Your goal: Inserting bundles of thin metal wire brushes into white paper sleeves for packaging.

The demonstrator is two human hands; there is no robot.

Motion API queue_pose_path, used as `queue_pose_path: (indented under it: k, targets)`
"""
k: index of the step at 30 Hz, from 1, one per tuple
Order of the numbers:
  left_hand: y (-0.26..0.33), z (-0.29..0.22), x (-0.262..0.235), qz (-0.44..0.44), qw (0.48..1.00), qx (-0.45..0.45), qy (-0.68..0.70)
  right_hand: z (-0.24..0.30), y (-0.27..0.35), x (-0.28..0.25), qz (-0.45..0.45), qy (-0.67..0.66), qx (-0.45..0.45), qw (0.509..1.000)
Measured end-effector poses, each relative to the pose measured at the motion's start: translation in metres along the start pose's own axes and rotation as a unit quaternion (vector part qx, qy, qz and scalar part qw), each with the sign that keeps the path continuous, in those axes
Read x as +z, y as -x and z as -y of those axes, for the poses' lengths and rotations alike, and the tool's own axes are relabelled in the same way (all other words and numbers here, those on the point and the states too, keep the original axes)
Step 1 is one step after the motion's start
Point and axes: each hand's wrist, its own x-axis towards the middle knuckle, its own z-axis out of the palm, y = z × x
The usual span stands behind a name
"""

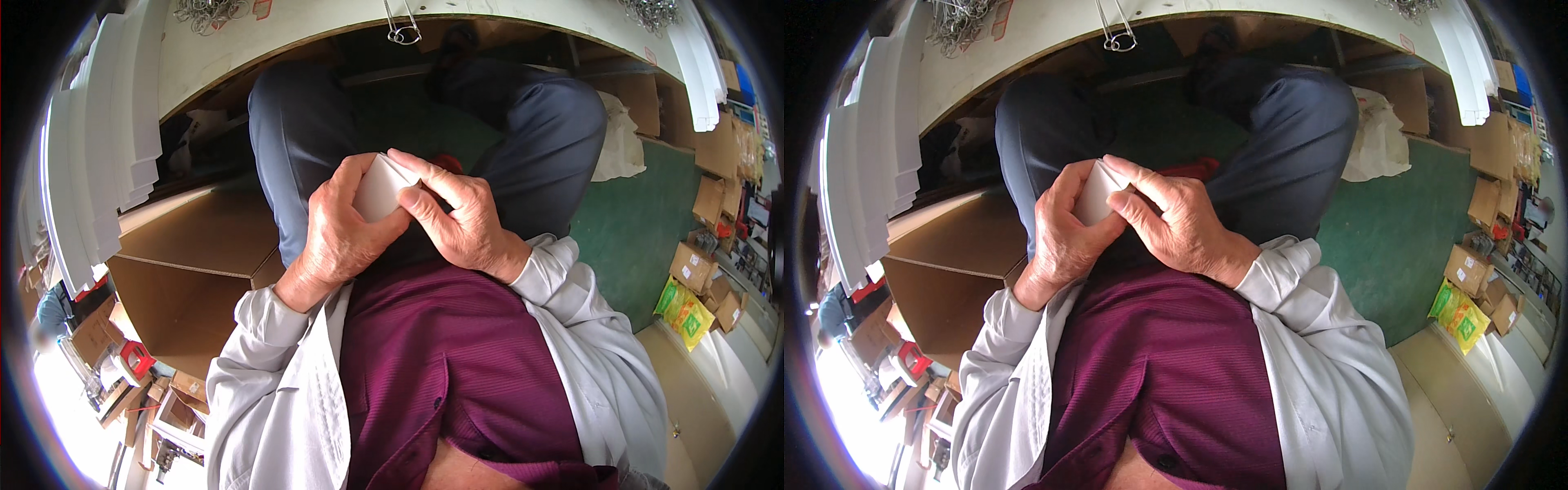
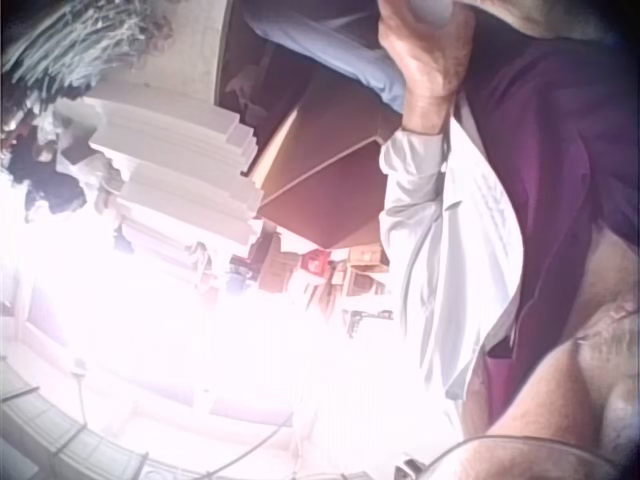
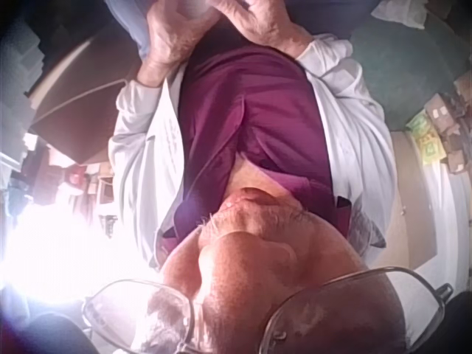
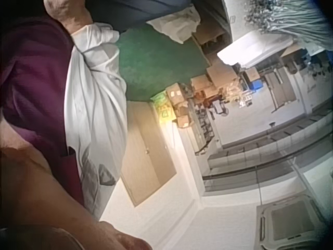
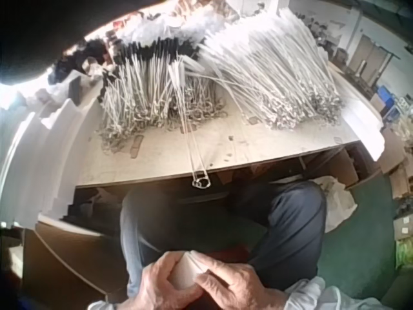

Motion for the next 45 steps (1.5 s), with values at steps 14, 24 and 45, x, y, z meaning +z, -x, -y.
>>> queue_pose_path:
  k: [14, 24, 45]
  targets:
    - [0.001, -0.004, 0.003, -0.006, 1.000, -0.003, -0.006, -0.005, 0.001, -0.002, 0.017, -0.097, 0.085, 0.992]
    - [0.002, -0.001, 0.005, -0.011, 1.000, -0.005, 0.005, -0.002, -0.001, -0.002, 0.026, 0.017, 0.012, 0.999]
    - [0.006, -0.007, -0.005, 0.037, 0.997, 0.017, -0.069, 0.001, -0.003, -0.001, -0.016, -0.081, 0.108, 0.991]
